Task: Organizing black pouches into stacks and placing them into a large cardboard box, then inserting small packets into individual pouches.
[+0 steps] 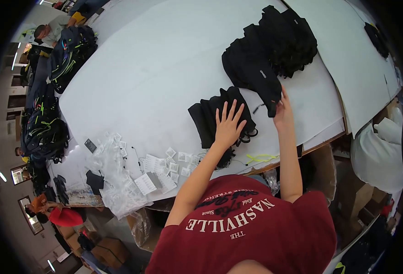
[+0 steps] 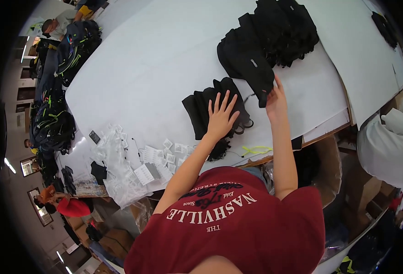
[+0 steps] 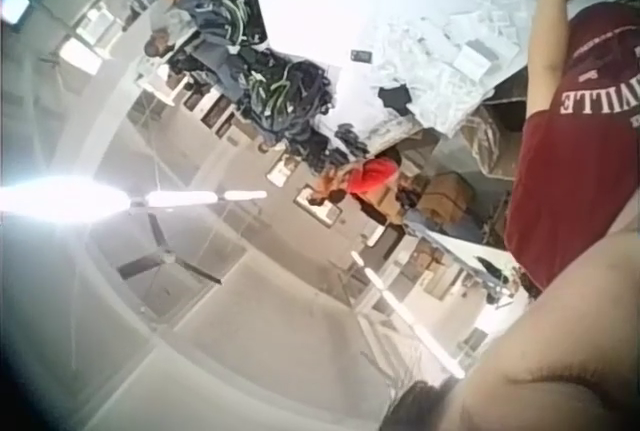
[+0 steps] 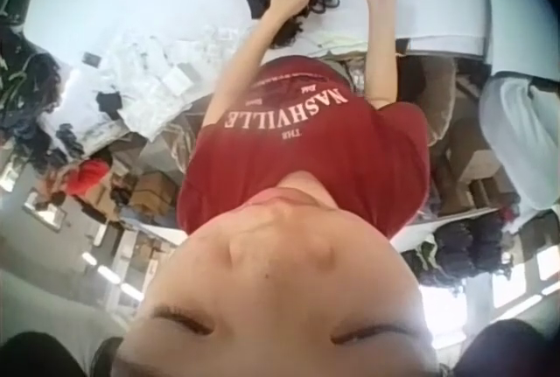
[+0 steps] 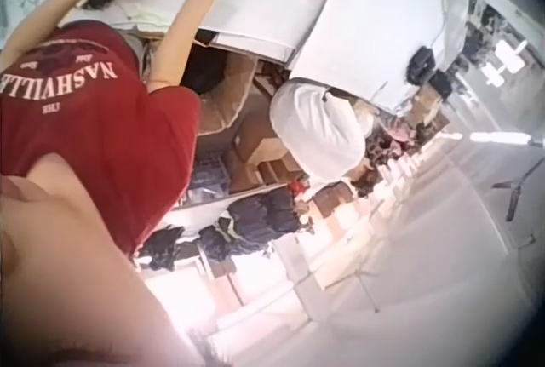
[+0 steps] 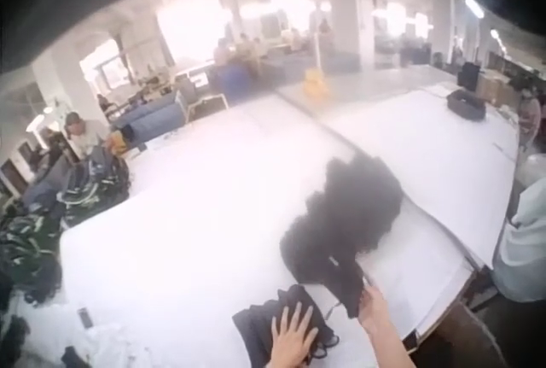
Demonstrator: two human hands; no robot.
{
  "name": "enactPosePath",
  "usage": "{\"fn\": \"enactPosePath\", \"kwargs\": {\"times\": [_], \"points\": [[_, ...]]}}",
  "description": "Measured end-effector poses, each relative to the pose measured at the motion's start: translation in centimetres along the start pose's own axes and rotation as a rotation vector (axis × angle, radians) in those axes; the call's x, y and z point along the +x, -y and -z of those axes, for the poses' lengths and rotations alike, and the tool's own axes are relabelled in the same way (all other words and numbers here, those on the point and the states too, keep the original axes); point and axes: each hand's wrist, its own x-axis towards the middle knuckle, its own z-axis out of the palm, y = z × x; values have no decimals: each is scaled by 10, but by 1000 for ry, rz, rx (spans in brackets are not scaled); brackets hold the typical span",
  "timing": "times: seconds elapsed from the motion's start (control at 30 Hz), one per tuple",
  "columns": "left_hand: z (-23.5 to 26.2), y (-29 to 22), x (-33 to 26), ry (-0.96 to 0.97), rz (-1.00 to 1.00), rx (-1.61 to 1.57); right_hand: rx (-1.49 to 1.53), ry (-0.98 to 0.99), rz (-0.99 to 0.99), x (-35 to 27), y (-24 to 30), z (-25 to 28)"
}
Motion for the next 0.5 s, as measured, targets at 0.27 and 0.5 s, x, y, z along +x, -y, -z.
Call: {"fn": "enactPosePath", "kwargs": {"times": [0.27, 0.5], "points": [[4, -19, 15, -50, -57, -126, 61, 32, -539, -21, -65, 102], [-4, -23, 18, -22, -127, -79, -1165, 172, -42, 9, -59, 70]]}}
